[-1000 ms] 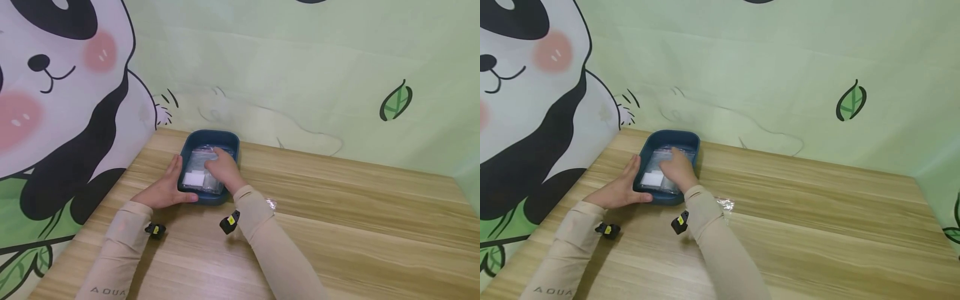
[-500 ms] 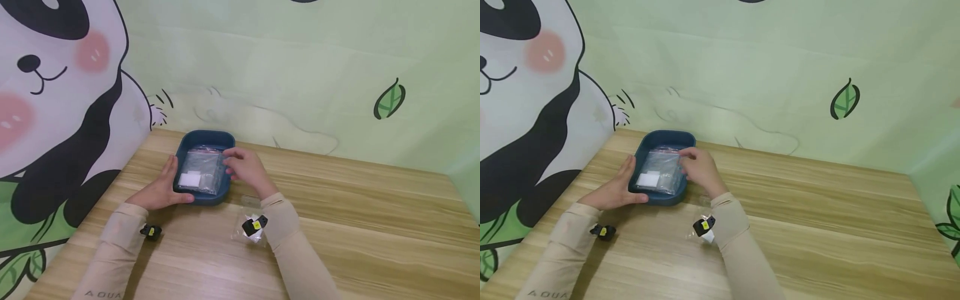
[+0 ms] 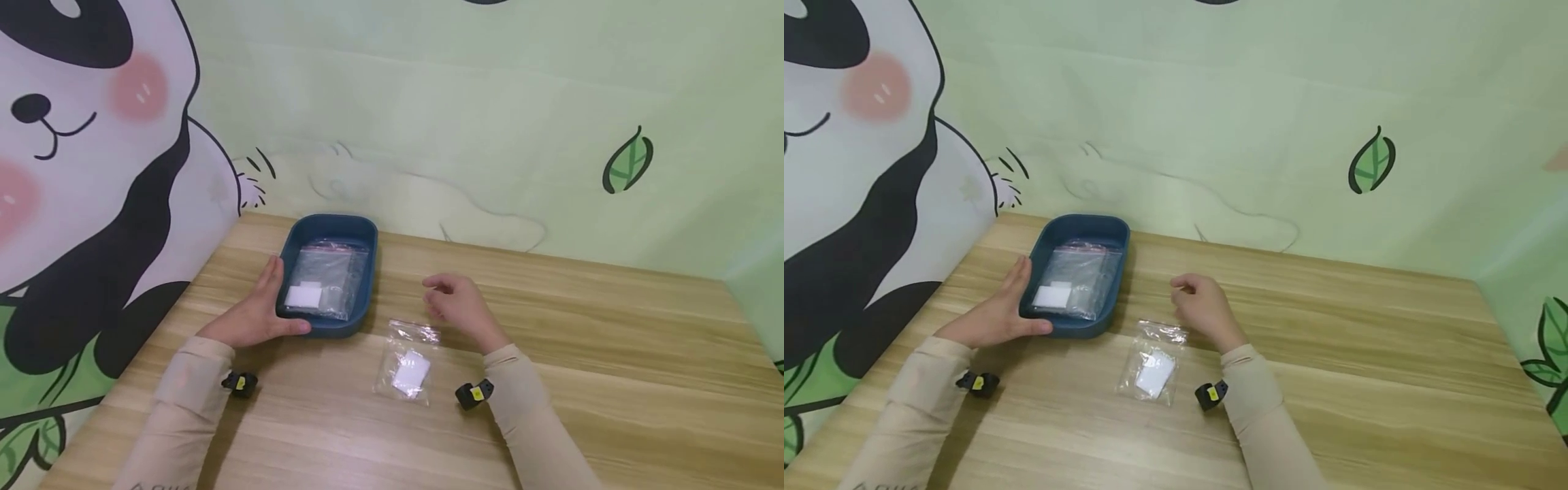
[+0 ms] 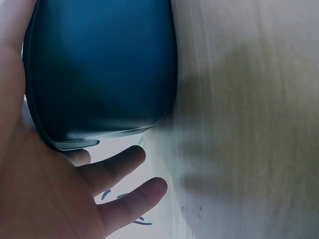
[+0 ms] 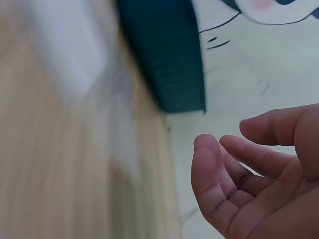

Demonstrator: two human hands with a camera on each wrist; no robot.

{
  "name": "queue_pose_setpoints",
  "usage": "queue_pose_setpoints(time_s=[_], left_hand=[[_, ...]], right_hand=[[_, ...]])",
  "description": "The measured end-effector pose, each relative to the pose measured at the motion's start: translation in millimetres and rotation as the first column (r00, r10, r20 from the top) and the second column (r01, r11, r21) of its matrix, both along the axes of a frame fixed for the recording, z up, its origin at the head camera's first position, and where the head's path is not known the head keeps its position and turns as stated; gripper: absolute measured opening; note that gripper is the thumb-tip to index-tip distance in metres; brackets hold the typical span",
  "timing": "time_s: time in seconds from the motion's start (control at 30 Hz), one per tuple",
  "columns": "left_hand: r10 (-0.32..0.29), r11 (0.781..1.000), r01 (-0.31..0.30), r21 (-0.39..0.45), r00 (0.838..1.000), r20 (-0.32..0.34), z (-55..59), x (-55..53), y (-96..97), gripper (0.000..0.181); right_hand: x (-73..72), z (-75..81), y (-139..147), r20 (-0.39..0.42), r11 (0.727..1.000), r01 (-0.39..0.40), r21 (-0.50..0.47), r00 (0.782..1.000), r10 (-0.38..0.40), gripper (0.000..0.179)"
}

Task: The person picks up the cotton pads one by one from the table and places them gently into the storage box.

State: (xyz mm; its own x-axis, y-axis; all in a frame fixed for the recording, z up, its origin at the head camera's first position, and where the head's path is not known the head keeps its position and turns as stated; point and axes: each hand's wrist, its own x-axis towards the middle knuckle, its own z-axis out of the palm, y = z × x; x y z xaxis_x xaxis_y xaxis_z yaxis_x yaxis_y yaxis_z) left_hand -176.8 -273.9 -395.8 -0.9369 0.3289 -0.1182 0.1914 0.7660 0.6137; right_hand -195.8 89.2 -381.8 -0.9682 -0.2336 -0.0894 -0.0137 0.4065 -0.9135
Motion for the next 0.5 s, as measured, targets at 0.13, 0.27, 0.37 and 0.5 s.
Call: queue_pose_setpoints(time_s=[0.13, 0.27, 0.37, 0.5], left_hand=[[-0.001, 1.000, 0.001, -0.005, 1.000, 0.003, -0.2, 0.1, -0.8, 0.135], [-0.001, 1.000, 0.001, -0.007, 1.000, -0.006, 0.1, 0.5, -2.2, 0.134], [0.000, 1.000, 0.000, -0.011, 1.000, -0.011, -0.1, 0.7, -2.6, 0.134], [0.004, 1.000, -0.004, -0.010, 1.000, -0.008, -1.2, 0.4, -1.5, 0.134]], right_hand=[[3.2, -13.2, 18.0, -0.015, 0.993, -0.019, 0.115, 1.000, 0.021, 0.030], [6.0, -20.6, 28.3, 0.007, 0.986, -0.076, 0.146, 0.997, 0.076, 0.028], [9.2, -22.4, 31.5, 0.017, 0.970, -0.143, 0.194, 0.990, 0.142, 0.030], [15.6, -21.8, 31.2, -0.021, 0.932, -0.204, 0.300, 0.975, 0.220, 0.033]])
